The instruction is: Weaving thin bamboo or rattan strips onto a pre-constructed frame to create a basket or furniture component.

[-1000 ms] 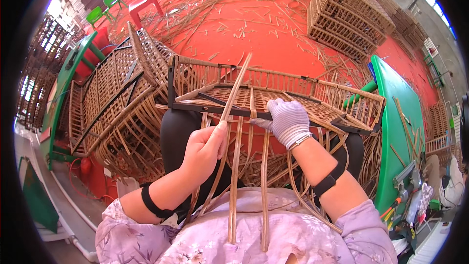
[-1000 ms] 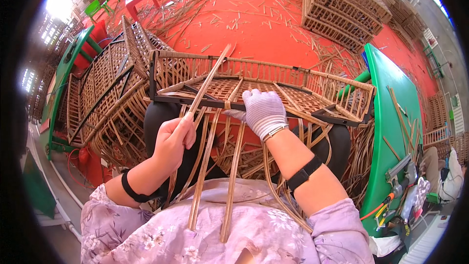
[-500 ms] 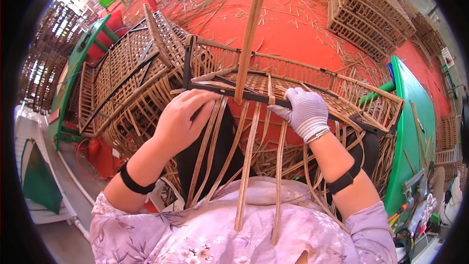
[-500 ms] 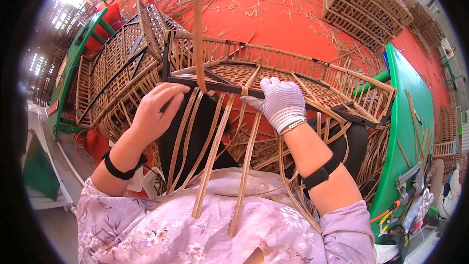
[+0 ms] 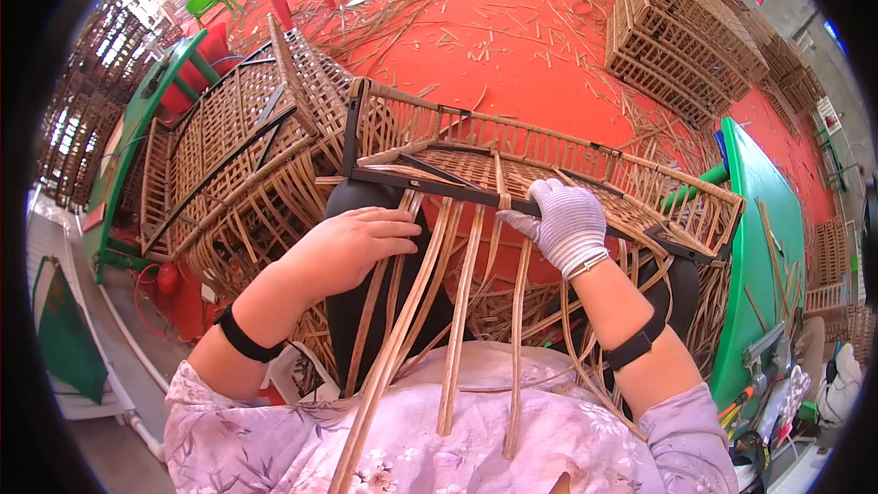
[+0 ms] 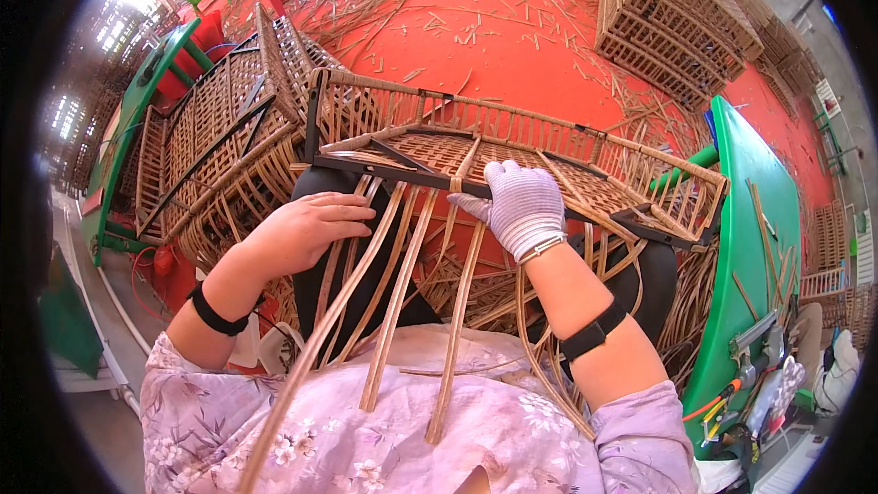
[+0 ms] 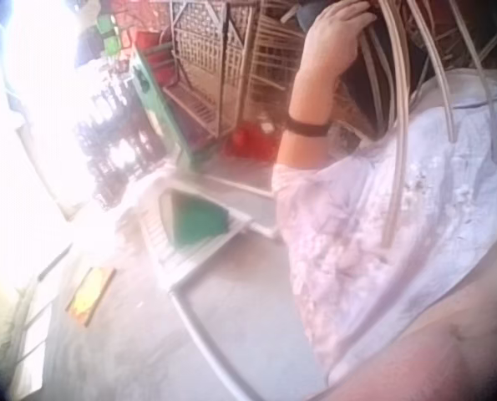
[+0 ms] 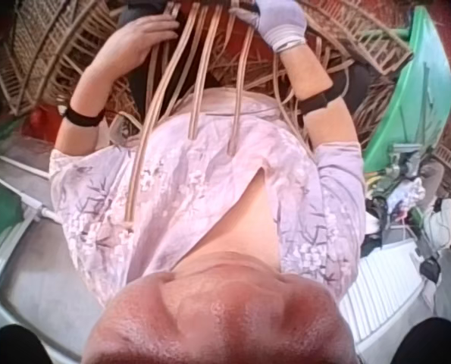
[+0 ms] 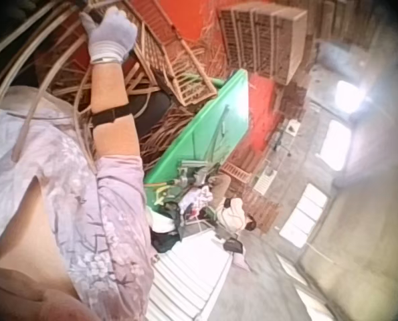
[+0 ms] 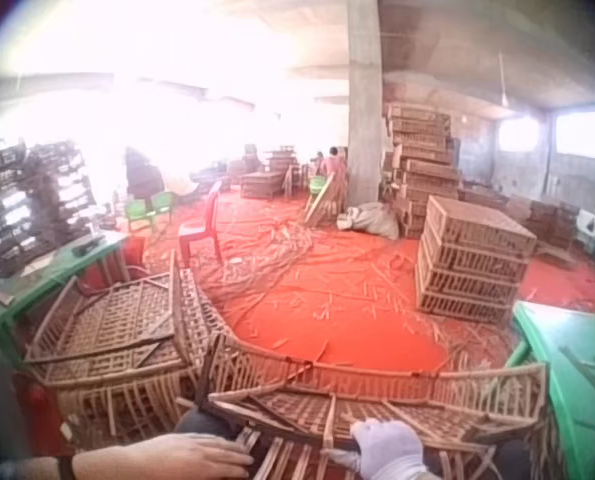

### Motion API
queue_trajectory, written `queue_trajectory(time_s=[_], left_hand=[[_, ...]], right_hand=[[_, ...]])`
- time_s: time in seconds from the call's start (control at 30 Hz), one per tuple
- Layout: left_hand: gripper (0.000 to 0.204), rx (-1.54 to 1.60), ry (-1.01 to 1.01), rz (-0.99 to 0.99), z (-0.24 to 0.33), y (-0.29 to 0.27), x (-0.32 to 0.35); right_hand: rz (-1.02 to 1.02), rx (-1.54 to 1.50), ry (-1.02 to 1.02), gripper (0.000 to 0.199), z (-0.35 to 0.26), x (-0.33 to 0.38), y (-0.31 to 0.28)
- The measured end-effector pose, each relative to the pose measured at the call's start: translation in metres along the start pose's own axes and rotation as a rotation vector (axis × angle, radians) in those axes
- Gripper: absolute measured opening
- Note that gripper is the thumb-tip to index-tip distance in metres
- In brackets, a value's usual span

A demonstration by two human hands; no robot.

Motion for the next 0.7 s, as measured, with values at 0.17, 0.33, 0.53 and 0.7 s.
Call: queue_trajectory(time_s=[0.17,0.33,0.53,0.7], left_hand=[[0.033,0.12,-0.015,-0.036,-0.002,-0.012,0.0],[0.041,0.095,0.034,-0.093,0.002,-0.014,-0.002],[0.046,0.06,0.058,-0.174,0.007,-0.016,-0.008],[0.032,0.028,0.133,-0.251,-0.003,-0.011,-0.016]], right_hand=[[-0.036,0.02,0.017,0.061,0.001,0.001,-0.001],[-0.009,0.004,-0.011,0.061,-0.001,0.001,0.001],[0.007,0.006,-0.023,0.062,0.001,0.001,0.001],[0.012,0.0,-0.019,0.062,-0.001,0.002,0.0]])
Point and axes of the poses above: each hand's wrist, its own x-axis away from the middle knuckle, its own y-axis out of the palm, z = x × y, the point moved 8 cm from there along -x, towards the middle knuckle, and after that the axes turned 12 degrees about y, right-handed, at the moved point
